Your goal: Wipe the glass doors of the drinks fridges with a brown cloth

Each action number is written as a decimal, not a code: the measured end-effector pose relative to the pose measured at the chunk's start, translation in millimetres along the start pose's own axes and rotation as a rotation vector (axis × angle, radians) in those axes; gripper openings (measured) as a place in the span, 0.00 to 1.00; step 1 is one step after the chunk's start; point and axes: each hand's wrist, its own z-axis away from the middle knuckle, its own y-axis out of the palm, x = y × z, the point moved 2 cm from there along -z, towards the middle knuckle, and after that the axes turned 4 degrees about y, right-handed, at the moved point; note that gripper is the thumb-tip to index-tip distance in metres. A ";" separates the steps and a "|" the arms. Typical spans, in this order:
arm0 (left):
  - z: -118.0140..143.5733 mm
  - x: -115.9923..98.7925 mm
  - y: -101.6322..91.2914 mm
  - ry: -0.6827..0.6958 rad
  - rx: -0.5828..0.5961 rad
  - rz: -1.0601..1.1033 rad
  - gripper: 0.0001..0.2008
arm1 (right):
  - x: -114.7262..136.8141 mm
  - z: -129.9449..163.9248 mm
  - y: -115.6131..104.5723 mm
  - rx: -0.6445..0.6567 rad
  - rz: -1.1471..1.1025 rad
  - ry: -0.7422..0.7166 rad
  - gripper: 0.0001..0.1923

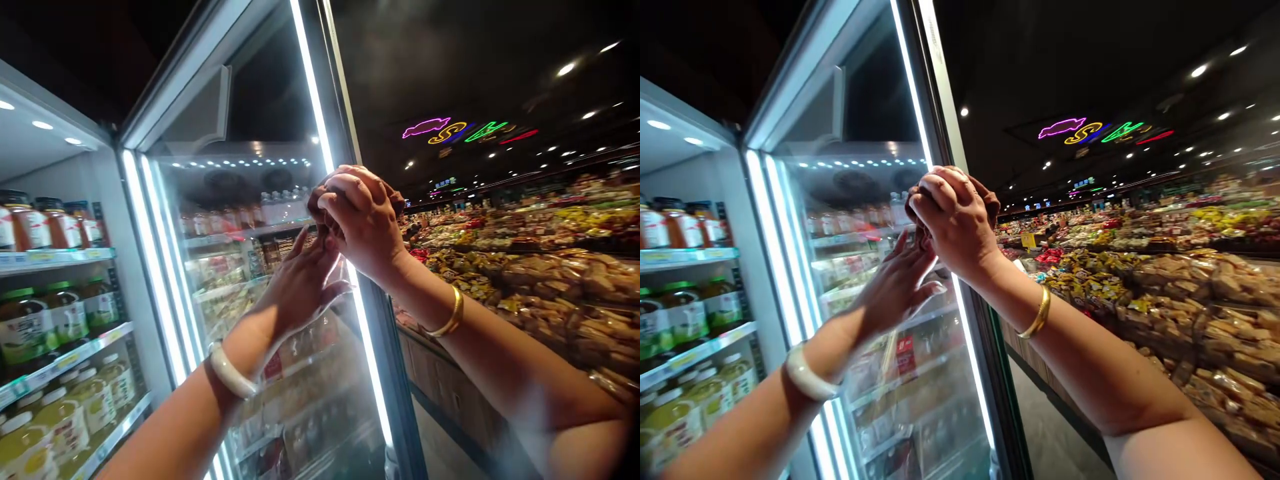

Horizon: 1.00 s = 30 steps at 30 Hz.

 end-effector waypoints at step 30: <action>-83.6 106.9 105.9 -0.298 -0.328 -0.023 0.33 | -84.0 -30.4 78.0 0.282 0.266 -0.185 0.16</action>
